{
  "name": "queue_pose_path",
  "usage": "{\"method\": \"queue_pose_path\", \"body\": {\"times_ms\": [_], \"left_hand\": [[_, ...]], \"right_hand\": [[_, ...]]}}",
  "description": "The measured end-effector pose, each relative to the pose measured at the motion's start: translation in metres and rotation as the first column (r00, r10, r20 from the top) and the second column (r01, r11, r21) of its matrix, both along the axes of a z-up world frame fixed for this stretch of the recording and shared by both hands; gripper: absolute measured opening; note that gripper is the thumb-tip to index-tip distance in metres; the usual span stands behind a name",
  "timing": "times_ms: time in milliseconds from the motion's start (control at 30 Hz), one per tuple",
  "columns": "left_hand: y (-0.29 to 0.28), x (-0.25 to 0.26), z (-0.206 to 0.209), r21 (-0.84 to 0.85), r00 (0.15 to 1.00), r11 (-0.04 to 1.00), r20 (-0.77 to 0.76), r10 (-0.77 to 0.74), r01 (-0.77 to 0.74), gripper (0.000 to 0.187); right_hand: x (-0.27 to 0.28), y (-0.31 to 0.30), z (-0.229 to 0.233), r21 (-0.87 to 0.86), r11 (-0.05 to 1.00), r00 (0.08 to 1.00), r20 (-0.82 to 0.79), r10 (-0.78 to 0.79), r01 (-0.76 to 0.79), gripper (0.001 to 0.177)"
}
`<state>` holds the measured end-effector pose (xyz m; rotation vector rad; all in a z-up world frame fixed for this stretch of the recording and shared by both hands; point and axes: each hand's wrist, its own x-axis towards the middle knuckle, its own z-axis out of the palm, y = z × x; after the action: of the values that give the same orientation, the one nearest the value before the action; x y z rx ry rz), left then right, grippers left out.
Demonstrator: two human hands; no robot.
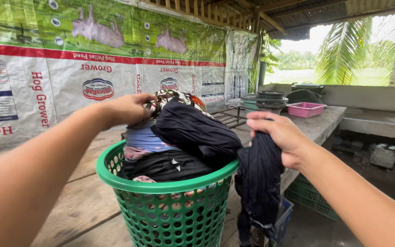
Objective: The person picks up shorts from a basket, stretches them by the waistband, and hangs them on a clothesline in an outdoor area.
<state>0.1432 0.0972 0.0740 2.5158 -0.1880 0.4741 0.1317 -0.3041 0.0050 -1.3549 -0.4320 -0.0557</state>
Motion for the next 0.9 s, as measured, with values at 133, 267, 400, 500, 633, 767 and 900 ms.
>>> {"method": "queue_pose_path", "body": {"times_ms": [133, 267, 400, 500, 633, 767, 900], "left_hand": [[-0.018, -0.048, 0.021, -0.084, 0.977, 0.996, 0.212, 0.007, 0.011, 0.04], [-0.083, -0.088, 0.015, -0.205, 0.758, 0.976, 0.647, 0.083, 0.068, 0.034], [-0.165, -0.13, -0.07, -0.704, 0.48, 0.497, -0.248, -0.842, 0.508, 0.109], [-0.23, -0.153, -0.133, -0.877, 0.427, 0.307, -0.453, -0.782, -0.369, 0.112], [-0.279, -0.132, -0.169, -0.9, 0.527, -0.166, -0.08, -0.846, -0.402, 0.097], [-0.318, -0.125, -0.174, -0.912, 0.576, -0.37, 0.208, -0.791, -0.179, 0.071], [-0.348, -0.14, -0.154, -0.93, 0.847, 0.034, 0.318, -0.426, 0.366, 0.068]], "right_hand": [[-0.013, 0.011, 0.019, -0.053, 0.998, 0.996, 0.085, -0.032, 0.037, 0.031], [-0.038, 0.008, 0.028, -0.02, 0.995, 0.985, 0.146, -0.091, 0.095, 0.029], [-0.062, -0.008, 0.04, 0.05, 0.992, 0.957, 0.261, -0.123, 0.114, 0.028], [-0.09, -0.031, 0.042, 0.137, 0.986, 0.946, 0.297, -0.13, 0.092, 0.029], [-0.122, -0.073, 0.016, 0.281, 0.95, 0.957, 0.287, 0.052, -0.136, 0.027], [-0.116, -0.131, -0.047, 0.499, 0.845, 0.967, 0.24, 0.08, -0.194, 0.021], [-0.074, -0.175, -0.111, 0.526, 0.823, 0.975, -0.163, -0.152, 0.216, 0.02]]}}
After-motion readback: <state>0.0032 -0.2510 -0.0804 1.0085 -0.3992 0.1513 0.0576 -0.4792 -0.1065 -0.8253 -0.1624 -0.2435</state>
